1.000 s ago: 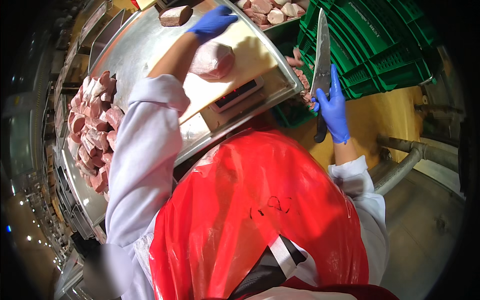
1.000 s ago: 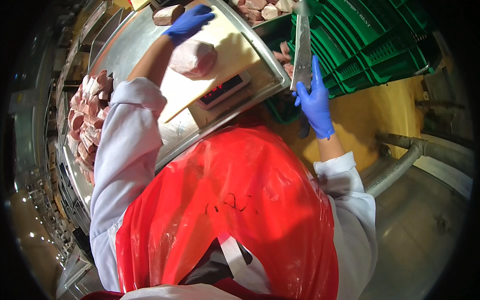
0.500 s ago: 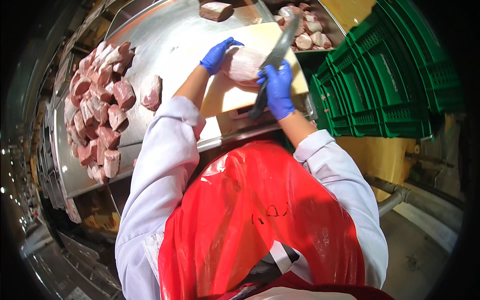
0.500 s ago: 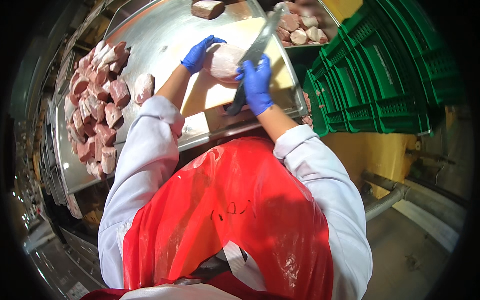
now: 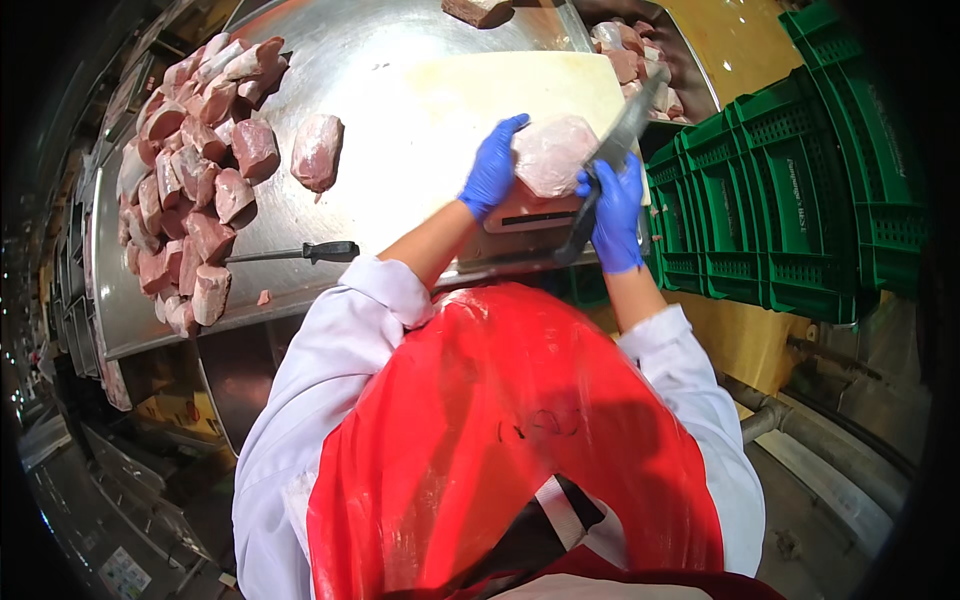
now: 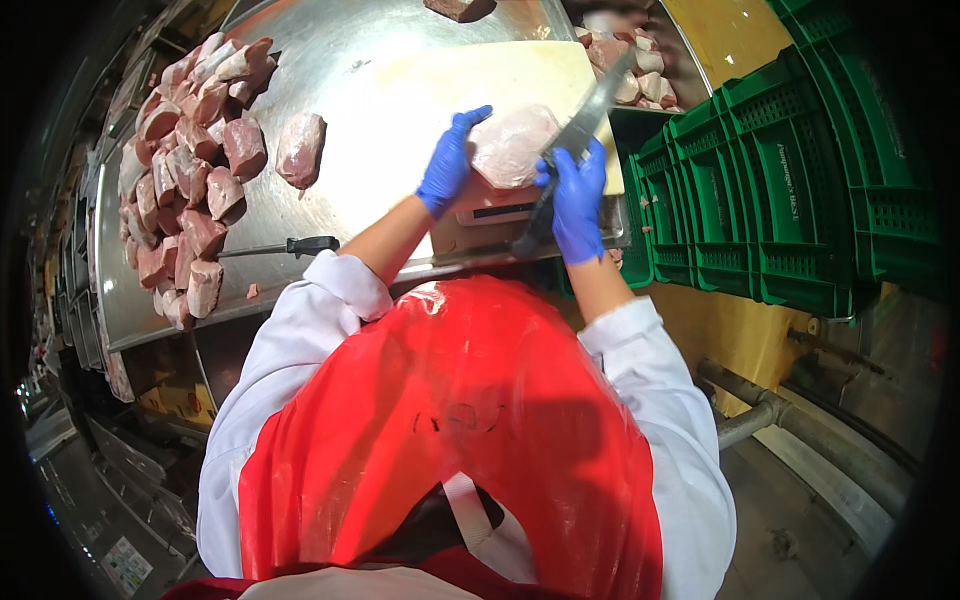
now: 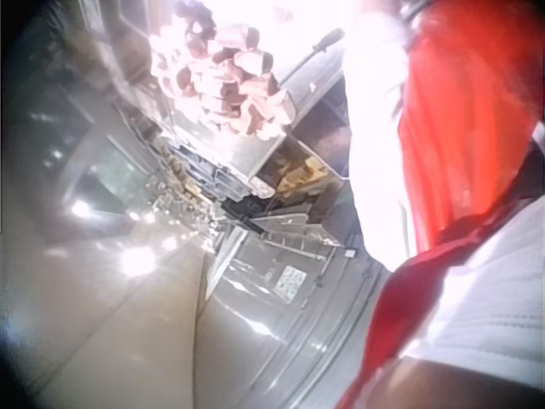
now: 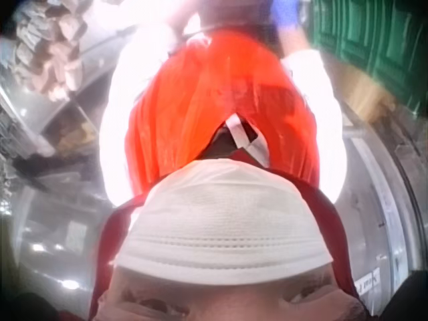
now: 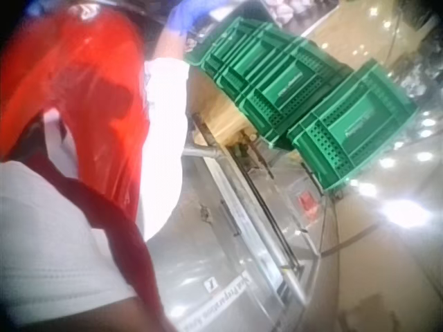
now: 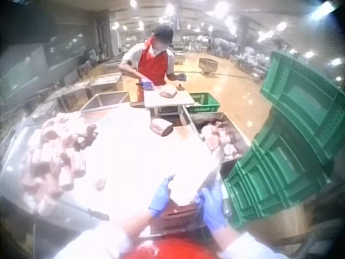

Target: The person cuts large pieces of raw meat into smaller portions using a knife on a cutting board. The cut pieces are placed into a green crate while the person continues to trim and portion additional meat.

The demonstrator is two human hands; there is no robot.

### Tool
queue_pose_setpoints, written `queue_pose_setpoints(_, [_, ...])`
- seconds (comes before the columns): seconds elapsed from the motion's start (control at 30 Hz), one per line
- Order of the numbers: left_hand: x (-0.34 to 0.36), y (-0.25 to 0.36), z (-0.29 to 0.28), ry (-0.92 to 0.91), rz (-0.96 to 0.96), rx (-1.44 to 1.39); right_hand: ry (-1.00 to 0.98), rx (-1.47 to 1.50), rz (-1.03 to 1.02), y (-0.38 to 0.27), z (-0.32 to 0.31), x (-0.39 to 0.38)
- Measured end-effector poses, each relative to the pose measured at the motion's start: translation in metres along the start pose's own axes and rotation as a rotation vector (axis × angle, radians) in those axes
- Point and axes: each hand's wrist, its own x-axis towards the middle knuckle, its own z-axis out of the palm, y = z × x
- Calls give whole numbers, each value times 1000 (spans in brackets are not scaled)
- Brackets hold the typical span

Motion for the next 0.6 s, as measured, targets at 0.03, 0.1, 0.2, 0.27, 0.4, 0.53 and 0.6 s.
queue_pose_setpoints(0.03, [-3,14,10,62,-91,-115,-69,8,-7,8,4,16])
queue_pose_setpoints(0.1, [-11,24,20,84,-198,-290,-204,6,27,1,-1,71])
queue_pose_setpoints(0.2, [-20,17,9,6,-383,-711,-237,-244,-34,-15,-16,89])
queue_pose_setpoints(0.27, [-20,5,-9,122,-368,-712,-214,-481,-108,-35,-16,69])
queue_pose_setpoints(0.4, [-26,1,-47,252,-331,-552,-249,-1036,-444,-38,-5,-40])
queue_pose_setpoints(0.53, [-20,20,-59,294,-255,-420,-290,-1377,-608,2,-18,-68])
queue_pose_setpoints(0.6, [-17,26,-59,315,-247,-409,-363,-1424,-563,3,-37,-81])
